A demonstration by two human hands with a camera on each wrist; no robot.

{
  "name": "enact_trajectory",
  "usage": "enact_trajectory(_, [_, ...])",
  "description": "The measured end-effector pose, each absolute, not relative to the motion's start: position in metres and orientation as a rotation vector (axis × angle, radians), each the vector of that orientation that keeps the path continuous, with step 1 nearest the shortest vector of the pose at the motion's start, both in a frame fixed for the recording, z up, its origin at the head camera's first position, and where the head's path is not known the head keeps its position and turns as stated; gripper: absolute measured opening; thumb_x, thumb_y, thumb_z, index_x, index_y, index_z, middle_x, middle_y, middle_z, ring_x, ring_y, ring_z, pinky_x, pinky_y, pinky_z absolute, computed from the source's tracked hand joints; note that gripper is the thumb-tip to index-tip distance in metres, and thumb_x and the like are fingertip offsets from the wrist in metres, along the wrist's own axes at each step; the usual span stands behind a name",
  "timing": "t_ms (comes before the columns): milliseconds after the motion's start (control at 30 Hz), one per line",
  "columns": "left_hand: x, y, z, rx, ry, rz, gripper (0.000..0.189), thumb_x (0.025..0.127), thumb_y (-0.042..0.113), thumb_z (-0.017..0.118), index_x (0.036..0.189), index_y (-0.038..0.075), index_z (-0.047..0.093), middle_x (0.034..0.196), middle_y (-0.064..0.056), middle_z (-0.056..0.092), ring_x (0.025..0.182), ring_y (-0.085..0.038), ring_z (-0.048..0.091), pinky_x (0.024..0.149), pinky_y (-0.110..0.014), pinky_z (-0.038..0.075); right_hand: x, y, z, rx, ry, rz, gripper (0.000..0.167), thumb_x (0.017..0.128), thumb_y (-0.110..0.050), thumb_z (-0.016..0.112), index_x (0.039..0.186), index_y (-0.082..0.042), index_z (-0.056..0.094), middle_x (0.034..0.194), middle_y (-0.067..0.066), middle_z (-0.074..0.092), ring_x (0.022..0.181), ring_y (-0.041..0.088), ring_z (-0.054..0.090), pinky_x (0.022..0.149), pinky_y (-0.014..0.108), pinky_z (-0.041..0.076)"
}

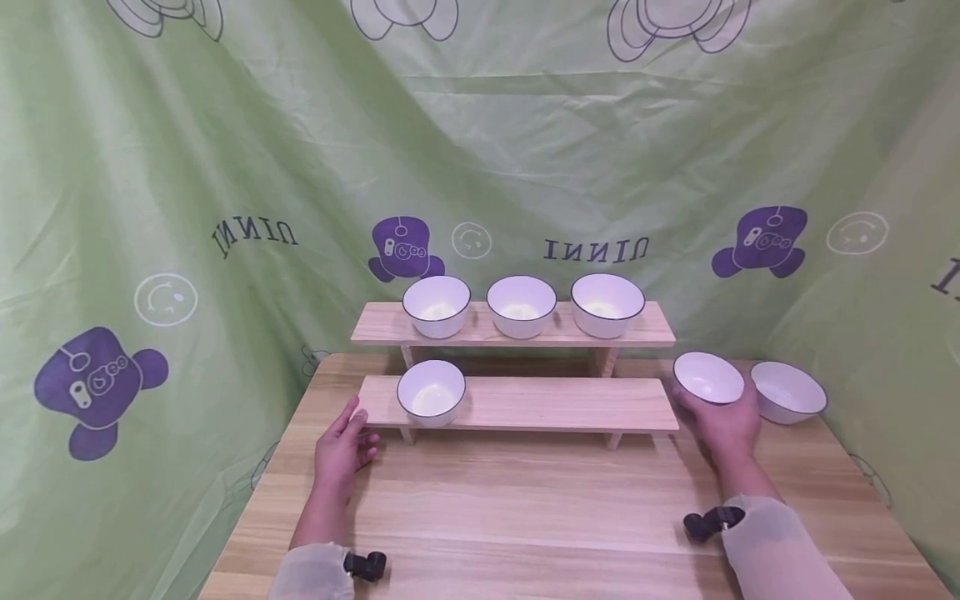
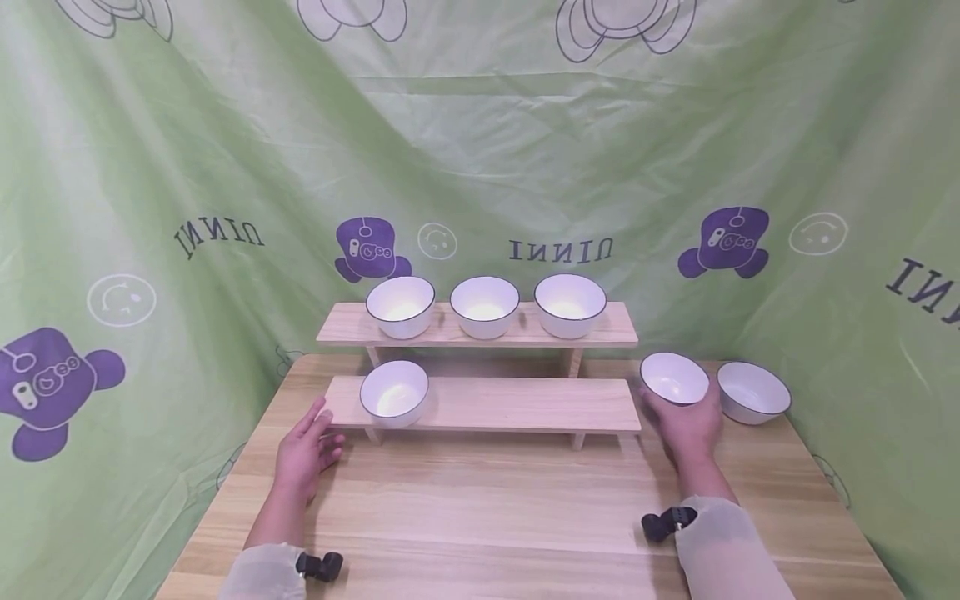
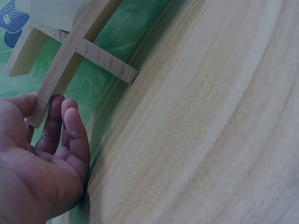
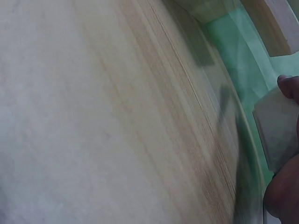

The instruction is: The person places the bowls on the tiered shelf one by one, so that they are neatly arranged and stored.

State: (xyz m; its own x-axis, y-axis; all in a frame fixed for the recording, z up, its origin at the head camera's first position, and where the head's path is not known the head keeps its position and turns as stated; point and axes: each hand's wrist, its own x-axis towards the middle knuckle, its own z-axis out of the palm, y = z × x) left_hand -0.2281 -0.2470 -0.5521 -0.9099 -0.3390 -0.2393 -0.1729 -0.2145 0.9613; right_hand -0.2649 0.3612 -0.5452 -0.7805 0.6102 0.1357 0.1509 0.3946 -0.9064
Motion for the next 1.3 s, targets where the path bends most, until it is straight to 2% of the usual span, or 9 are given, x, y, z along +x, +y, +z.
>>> enact_trajectory(100, [-0.228, -0.248, -0.552, 0.626, -1.897, -2.286, 0.063, 0.097, 0.043, 0.074, 0.155, 0.031, 0.05, 0.126, -0.004, 0.062, 0.079, -0.012, 0.07, 0.067, -0.027, 0.064, -0.262, 0.36, -0.544, -0.661, -2.196, 1.389, 0.118, 0.072, -0.035, 0.096, 0.164, -0.015, 0.025, 0.16, 0.018, 0.039, 0.146, 0.038, 0.037, 0.124, 0.052, 0.03])
enact_trajectory(333, [-0.228, -0.247, -0.55, 0.639, -1.893, -2.303, 0.063, 0.097, 0.043, 0.074, 0.154, 0.034, 0.051, 0.105, 0.006, 0.068, 0.082, -0.014, 0.071, 0.069, -0.028, 0.064, -0.259, 0.362, -0.543, -0.682, -2.171, 1.435, 0.122, 0.071, -0.036, 0.097, 0.166, -0.019, 0.022, 0.163, 0.015, 0.036, 0.147, 0.036, 0.035, 0.125, 0.05, 0.028])
enact_trajectory(567, [-0.228, -0.247, -0.551, 0.639, -1.887, -2.306, 0.063, 0.096, 0.043, 0.074, 0.154, 0.033, 0.051, 0.096, 0.007, 0.07, 0.08, -0.013, 0.071, 0.068, -0.028, 0.064, -0.255, 0.358, -0.54, -0.687, -2.155, 1.481, 0.128, 0.071, -0.035, 0.098, 0.167, -0.017, 0.016, 0.166, 0.016, 0.03, 0.15, 0.036, 0.031, 0.127, 0.049, 0.024])
enact_trajectory(767, [-0.228, -0.247, -0.551, 0.639, -1.888, -2.309, 0.062, 0.097, 0.042, 0.074, 0.153, 0.033, 0.052, 0.092, 0.006, 0.072, 0.078, -0.013, 0.071, 0.067, -0.028, 0.064, -0.251, 0.354, -0.535, -0.668, -2.104, 1.537, 0.131, 0.066, -0.035, 0.101, 0.167, -0.023, 0.018, 0.165, 0.01, 0.033, 0.149, 0.031, 0.033, 0.127, 0.045, 0.025])
enact_trajectory(933, [-0.229, -0.247, -0.55, 0.639, -1.904, -2.298, 0.062, 0.096, 0.044, 0.074, 0.154, 0.034, 0.051, 0.093, 0.006, 0.071, 0.08, -0.013, 0.071, 0.068, -0.028, 0.064, -0.247, 0.351, -0.531, -0.665, -2.102, 1.56, 0.133, 0.067, -0.036, 0.1, 0.168, -0.026, 0.014, 0.168, 0.008, 0.028, 0.151, 0.029, 0.03, 0.128, 0.043, 0.023])
enact_trajectory(1100, [-0.229, -0.247, -0.55, 0.638, -1.909, -2.29, 0.062, 0.096, 0.045, 0.074, 0.154, 0.035, 0.051, 0.094, 0.006, 0.071, 0.079, -0.012, 0.07, 0.07, -0.028, 0.065, -0.245, 0.349, -0.524, -0.653, -2.149, 1.506, 0.131, 0.07, -0.038, 0.098, 0.168, -0.022, 0.012, 0.168, 0.009, 0.026, 0.151, 0.03, 0.029, 0.127, 0.044, 0.024])
enact_trajectory(1300, [-0.229, -0.247, -0.552, 0.644, -1.9, -2.293, 0.061, 0.097, 0.044, 0.074, 0.153, 0.034, 0.052, 0.095, 0.006, 0.071, 0.078, -0.011, 0.071, 0.069, -0.028, 0.065, -0.243, 0.344, -0.515, -0.609, -2.141, 1.49, 0.125, 0.069, -0.034, 0.099, 0.166, -0.02, 0.021, 0.165, 0.01, 0.033, 0.148, 0.03, 0.034, 0.126, 0.044, 0.028])
